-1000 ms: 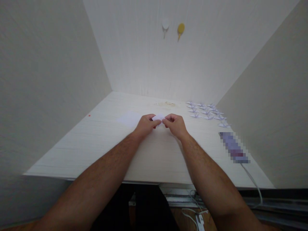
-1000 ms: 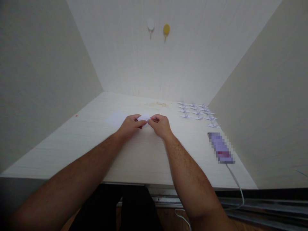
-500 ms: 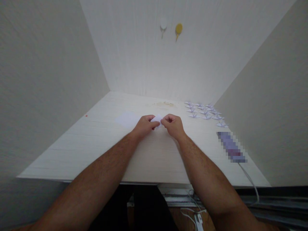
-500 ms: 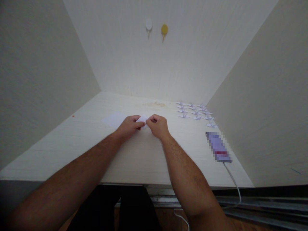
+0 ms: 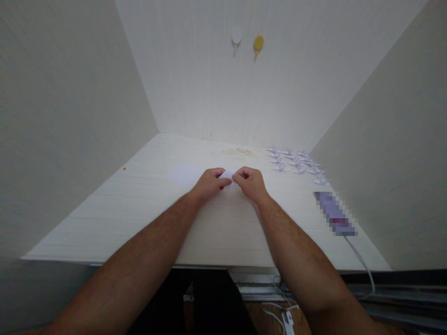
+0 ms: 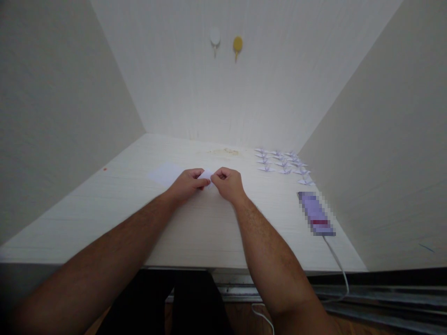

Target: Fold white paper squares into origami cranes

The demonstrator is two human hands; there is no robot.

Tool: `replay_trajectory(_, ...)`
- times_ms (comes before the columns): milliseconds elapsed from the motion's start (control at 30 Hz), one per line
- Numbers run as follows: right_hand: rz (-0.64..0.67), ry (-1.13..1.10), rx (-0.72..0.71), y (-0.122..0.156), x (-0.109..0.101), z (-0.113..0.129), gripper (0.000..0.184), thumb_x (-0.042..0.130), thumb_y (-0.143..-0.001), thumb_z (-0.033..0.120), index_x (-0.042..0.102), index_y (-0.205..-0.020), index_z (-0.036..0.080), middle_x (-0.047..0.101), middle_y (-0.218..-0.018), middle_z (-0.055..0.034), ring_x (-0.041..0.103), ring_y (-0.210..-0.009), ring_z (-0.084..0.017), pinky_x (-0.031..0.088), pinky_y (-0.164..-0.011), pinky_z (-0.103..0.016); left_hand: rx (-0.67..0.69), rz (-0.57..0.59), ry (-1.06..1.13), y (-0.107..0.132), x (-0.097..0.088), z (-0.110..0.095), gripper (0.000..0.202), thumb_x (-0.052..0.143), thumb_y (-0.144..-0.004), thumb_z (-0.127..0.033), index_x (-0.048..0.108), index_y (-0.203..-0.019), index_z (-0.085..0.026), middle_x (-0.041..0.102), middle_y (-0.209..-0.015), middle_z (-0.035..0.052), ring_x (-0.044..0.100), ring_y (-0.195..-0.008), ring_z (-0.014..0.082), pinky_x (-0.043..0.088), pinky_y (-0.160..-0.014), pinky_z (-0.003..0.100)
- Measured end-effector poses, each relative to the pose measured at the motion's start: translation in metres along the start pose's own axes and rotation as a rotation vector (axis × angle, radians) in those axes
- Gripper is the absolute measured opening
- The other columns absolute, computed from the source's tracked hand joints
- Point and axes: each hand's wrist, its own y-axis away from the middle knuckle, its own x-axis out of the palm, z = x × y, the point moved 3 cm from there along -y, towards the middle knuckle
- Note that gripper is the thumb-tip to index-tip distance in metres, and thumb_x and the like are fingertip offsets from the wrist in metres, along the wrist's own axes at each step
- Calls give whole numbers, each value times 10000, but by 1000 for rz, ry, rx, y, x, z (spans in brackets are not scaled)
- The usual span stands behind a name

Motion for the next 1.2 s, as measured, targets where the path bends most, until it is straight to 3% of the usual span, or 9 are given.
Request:
replay_trajectory(433, 31, 61, -44, 0, -1, 3, 140, 576, -687, 247, 562, -569, 172, 480, -509, 45, 398, -506, -92, 286, -485, -225, 7, 31, -50, -1, 1, 1, 112, 628, -650, -261, 578, -654, -161, 516, -531, -47, 450, -496, 91, 312, -490, 218)
replay_trajectory(700, 58, 71, -26, 1, -1, 7, 163, 583, -693, 267, 547, -566, 171, 487, -519, 38, 399, -512, -90, 280, -480, -220, 27, -22, 23, -2, -2, 1, 181, 628, -674, -323, 605, -714, -148, 602, -650, -2, 538, -586, 115, 421, -562, 233)
replay_trajectory(900, 93, 75, 3, 0, 0, 4, 167, 590, -701, 293, 578, -592, 167, 526, -541, 31, 425, -522, -93, 307, -493, -217, 26, -82, 21, 0, -5, -4, 167, 632, -656, -303, 614, -725, -151, 597, -640, -11, 507, -564, 106, 393, -539, 223)
replay_trajectory(1200, 158, 107, -2, 0, 1, -3, 155, 605, -704, 282, 621, -618, 155, 532, -528, 35, 419, -498, -82, 287, -475, -211, 143, -21, -217, 0, -9, -8, 139, 608, -665, -284, 620, -641, -147, 499, -562, -38, 419, -552, 98, 317, -530, 227)
